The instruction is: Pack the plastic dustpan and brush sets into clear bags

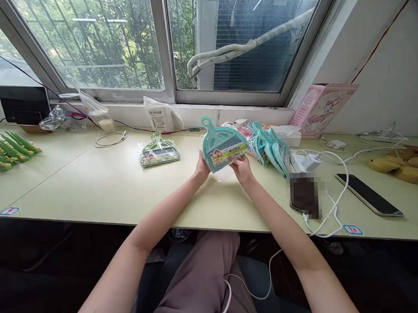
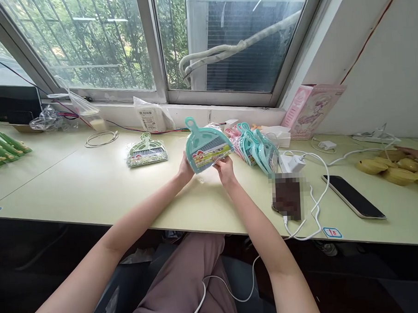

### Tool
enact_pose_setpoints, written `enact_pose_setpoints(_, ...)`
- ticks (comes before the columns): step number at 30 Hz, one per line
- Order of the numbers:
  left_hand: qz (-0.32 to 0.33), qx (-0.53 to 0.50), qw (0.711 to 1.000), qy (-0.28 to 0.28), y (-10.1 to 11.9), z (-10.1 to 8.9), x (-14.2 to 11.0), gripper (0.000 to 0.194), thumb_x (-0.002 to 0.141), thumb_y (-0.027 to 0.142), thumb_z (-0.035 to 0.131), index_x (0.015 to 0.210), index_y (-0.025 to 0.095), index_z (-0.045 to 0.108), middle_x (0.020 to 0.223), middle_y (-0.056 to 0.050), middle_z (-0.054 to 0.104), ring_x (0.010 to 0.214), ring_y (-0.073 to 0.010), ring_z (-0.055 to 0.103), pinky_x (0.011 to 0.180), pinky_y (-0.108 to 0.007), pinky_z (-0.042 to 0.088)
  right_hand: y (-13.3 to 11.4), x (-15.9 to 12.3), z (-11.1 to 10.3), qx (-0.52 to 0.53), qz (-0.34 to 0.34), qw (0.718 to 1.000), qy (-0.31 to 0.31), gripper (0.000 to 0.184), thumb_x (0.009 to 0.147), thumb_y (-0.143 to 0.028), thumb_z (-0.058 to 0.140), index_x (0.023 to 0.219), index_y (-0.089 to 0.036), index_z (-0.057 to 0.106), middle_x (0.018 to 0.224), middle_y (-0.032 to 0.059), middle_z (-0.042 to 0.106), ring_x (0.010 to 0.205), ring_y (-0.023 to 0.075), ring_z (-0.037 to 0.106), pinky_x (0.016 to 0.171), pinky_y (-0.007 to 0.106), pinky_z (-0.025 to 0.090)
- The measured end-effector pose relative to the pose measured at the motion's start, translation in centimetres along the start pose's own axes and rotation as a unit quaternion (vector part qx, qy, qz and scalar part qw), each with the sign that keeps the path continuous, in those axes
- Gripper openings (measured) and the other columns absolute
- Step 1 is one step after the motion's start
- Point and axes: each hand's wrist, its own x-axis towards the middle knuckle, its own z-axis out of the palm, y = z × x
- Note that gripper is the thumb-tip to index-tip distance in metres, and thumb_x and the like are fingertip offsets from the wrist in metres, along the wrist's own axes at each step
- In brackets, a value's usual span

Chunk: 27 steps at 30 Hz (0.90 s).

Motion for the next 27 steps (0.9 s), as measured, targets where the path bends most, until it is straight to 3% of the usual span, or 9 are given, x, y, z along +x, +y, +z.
enact_pose_setpoints(3, -0.062, -0.071, 0.996, -0.006, -0.9, -0.4, 1.1, 0.073, 0.092, 0.074, 0.019, 0.116, 0.02, 0.063, 0.108, -0.013, 0.073, 0.101, -0.0266, 0.069, 0.081, -0.04, 0.057, 0.0, 0.7, -1.0, 0.025, -0.034, 0.996, 0.083, 0.033, 0.066, -0.013, 0.076, 0.095, -0.022, 0.062, 0.093, -0.0012, 0.074, 0.092, 0.0145, 0.071, 0.082, 0.027, 0.062)
enact_pose_setpoints(6, -0.066, -0.064, 0.996, -0.004, -1.7, -0.8, 0.8, 0.054, 0.089, 0.067, 0.048, 0.12, 0.023, 0.056, 0.12, -0.011, 0.069, 0.108, -0.0252, 0.067, 0.084, -0.036, 0.056, 0.1, 1.0, -1.4, 0.028, -0.036, 0.994, 0.098, 0.034, 0.068, -0.011, 0.074, 0.098, -0.022, 0.062, 0.097, -0.0011, 0.073, 0.093, 0.0144, 0.071, 0.085, 0.029, 0.062)
enact_pose_setpoints(8, -0.045, -0.052, 0.998, -0.01, -2.1, -0.8, 0.4, 0.056, 0.08, 0.054, 0.069, 0.123, 0.023, 0.051, 0.128, -0.01, 0.065, 0.111, -0.0246, 0.065, 0.085, -0.035, 0.055, 0.1, 1.0, -1.4, 0.02, -0.029, 0.996, 0.083, 0.035, 0.068, -0.01, 0.074, 0.099, -0.022, 0.062, 0.098, -0.0006, 0.073, 0.094, 0.0155, 0.072, 0.087, 0.031, 0.062)
enact_pose_setpoints(10, -0.03, -0.051, 0.998, -0.019, -2.4, -0.7, 0.2, 0.062, 0.075, 0.047, 0.076, 0.125, 0.023, 0.049, 0.13, -0.01, 0.063, 0.111, -0.0242, 0.064, 0.083, -0.034, 0.055, 0.0, 0.9, -1.3, 0.013, -0.015, 0.997, 0.07, 0.034, 0.067, -0.009, 0.074, 0.097, -0.021, 0.062, 0.095, -0.0007, 0.073, 0.093, 0.0159, 0.072, 0.086, 0.031, 0.063)
enact_pose_setpoints(22, 0.0, -0.047, 0.999, -0.021, -2.7, -0.6, 0.0, 0.059, 0.076, 0.041, 0.076, 0.122, 0.019, 0.046, 0.124, -0.011, 0.064, 0.108, -0.0228, 0.064, 0.082, -0.031, 0.053, 0.0, 1.3, -1.5, 0.031, 0.008, 0.996, 0.081, 0.033, 0.069, -0.008, 0.069, 0.099, -0.021, 0.06, 0.079, -0.0037, 0.072, 0.074, 0.0131, 0.073, 0.077, 0.027, 0.065)
enact_pose_setpoints(27, -0.015, -0.038, 0.999, -0.018, -2.5, -0.5, 0.0, 0.062, 0.075, 0.043, 0.076, 0.123, 0.02, 0.045, 0.122, -0.01, 0.065, 0.104, -0.0228, 0.065, 0.079, -0.031, 0.054, 0.2, 1.2, -1.5, 0.026, -0.012, 0.997, 0.076, 0.038, 0.067, -0.008, 0.072, 0.101, -0.021, 0.061, 0.083, -0.0035, 0.072, 0.079, 0.0139, 0.073, 0.08, 0.028, 0.064)
